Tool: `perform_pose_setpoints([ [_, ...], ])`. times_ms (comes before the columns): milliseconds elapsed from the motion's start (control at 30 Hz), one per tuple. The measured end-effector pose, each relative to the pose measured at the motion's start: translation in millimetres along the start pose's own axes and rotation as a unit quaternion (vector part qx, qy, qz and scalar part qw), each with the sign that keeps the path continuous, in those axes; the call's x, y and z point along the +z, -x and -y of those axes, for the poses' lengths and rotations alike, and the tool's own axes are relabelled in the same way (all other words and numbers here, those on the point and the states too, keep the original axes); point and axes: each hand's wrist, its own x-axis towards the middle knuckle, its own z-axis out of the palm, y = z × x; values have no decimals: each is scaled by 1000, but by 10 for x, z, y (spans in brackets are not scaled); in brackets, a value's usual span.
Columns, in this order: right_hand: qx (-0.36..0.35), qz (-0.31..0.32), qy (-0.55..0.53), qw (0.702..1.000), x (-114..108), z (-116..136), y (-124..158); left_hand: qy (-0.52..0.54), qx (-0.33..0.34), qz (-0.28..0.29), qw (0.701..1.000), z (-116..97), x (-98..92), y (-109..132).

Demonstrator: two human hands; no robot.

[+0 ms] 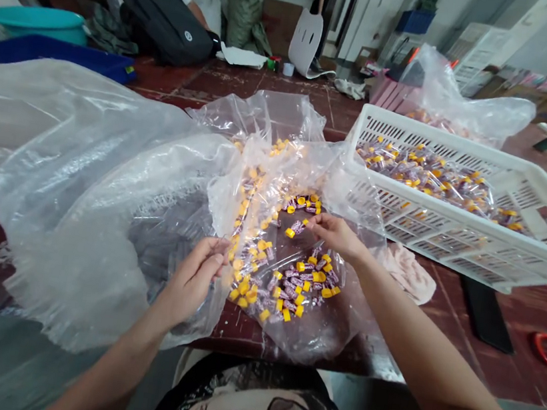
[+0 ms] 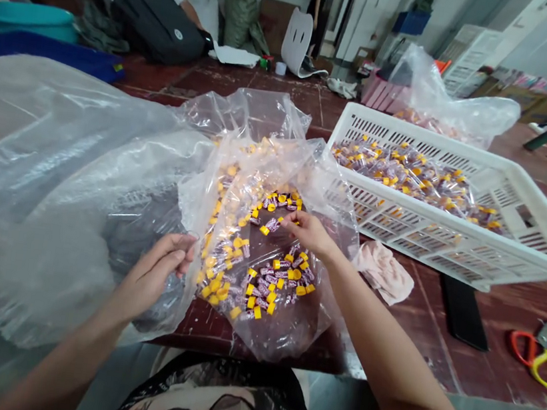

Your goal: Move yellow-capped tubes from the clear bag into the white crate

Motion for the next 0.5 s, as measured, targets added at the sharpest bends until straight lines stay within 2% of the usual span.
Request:
perform_pose_setpoints([
  [67, 16, -5, 8, 1000, 28, -35, -1, 38, 1, 10, 999, -34, 103, -49],
  [200, 29, -13, 35, 999, 103, -112, -6, 40, -1, 32, 999, -76, 240, -92],
  [500, 34, -15, 121, 992, 137, -115, 39, 25, -6, 34, 999, -137, 377, -160],
])
